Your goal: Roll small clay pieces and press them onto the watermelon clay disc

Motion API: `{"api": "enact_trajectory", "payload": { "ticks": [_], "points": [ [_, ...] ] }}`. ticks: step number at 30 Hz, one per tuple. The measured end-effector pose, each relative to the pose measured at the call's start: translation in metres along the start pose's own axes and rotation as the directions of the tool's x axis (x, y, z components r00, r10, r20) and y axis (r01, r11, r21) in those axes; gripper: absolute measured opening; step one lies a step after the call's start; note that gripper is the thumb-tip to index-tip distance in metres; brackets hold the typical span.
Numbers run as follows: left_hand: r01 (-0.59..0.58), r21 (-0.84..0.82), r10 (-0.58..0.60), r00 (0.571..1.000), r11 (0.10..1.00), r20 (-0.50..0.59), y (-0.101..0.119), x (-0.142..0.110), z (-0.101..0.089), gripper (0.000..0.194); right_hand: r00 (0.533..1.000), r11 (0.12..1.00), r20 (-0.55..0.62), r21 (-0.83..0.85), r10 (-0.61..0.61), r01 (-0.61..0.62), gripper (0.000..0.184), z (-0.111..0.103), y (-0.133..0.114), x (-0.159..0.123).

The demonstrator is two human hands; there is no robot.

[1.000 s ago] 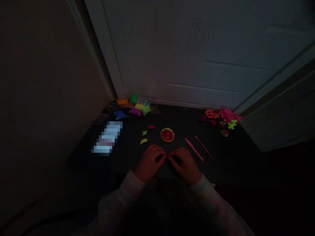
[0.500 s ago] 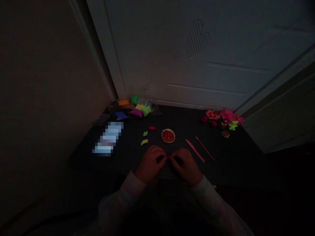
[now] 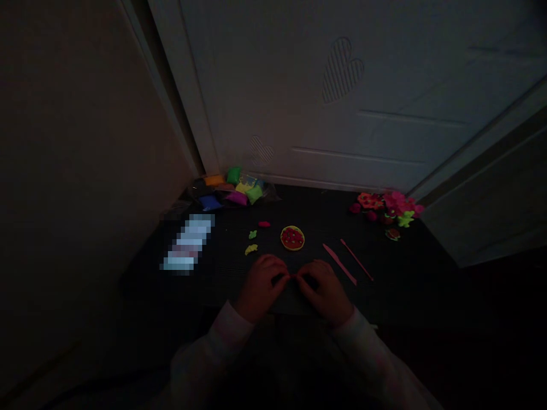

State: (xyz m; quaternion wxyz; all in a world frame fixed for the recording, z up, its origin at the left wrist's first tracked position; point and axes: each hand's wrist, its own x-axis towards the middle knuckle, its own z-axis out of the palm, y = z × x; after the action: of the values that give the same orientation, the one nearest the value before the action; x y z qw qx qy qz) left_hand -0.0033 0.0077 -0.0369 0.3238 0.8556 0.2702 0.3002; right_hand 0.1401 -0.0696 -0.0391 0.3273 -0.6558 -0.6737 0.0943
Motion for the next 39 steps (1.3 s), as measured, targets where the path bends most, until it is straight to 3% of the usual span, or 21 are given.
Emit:
{"api": "enact_trajectory", "payload": {
  "ticks": [18,30,39],
  "points": [
    [0.019,0.019,-0.019,1.000,1.000,0.007,0.0031,-0.0010,-0.0006,0.006,1.000,1.000,0.015,0.005,-0.011,0.011,0.004,-0.0016,0.0012,-0.0009],
    [0.088,0.093,-0.091,0.996,0.992,0.025,0.0025,0.0001,0.0006,0.008,0.998,0.998,0.032,-0.018,0.053,-0.052,0.006,-0.0011,0.0021,-0.0014],
    [0.157,0.212,-0.163,0.987,0.964,0.009,0.0056,0.0028,0.0024,0.008,0.985,0.985,-0.001,0.007,0.174,-0.174,0.016,-0.0063,0.0033,-0.0048]
  ]
}}
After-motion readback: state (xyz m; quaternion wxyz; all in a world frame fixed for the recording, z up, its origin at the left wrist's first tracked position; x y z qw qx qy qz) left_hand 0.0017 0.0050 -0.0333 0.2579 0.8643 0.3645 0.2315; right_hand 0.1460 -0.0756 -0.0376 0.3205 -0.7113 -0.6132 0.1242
